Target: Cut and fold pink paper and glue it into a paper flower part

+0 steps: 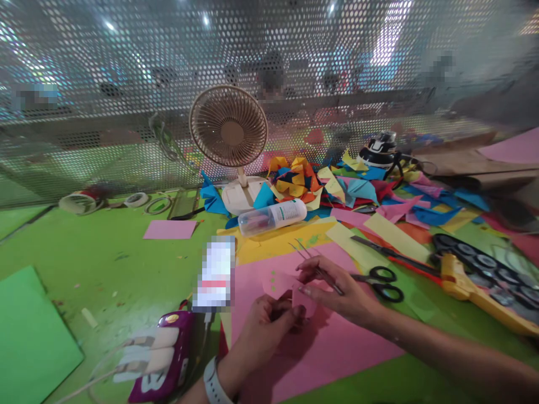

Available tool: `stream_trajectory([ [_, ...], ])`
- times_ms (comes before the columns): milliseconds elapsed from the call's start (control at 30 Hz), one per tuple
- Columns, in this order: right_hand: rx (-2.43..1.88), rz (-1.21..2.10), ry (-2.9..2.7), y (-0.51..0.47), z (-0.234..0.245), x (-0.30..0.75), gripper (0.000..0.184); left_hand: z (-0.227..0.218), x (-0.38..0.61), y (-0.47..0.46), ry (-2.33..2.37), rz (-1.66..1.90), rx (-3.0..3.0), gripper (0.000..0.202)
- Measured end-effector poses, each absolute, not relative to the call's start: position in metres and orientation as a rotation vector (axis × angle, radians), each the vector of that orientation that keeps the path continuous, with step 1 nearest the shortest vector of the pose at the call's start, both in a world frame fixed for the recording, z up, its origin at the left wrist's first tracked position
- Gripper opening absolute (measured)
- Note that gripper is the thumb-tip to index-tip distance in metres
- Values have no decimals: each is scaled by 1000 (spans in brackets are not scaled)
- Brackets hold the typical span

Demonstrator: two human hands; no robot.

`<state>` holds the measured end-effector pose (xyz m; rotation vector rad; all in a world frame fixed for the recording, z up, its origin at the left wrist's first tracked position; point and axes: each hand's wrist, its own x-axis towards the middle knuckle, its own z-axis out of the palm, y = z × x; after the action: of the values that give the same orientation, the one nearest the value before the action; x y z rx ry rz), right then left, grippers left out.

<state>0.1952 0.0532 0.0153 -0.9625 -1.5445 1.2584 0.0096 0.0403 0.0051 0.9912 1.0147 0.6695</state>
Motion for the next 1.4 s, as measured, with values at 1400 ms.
stream_trajectory([
  [1400, -988, 1304, -1553, 53, 14, 198, 26, 13, 11, 41, 988, 701, 868, 35],
])
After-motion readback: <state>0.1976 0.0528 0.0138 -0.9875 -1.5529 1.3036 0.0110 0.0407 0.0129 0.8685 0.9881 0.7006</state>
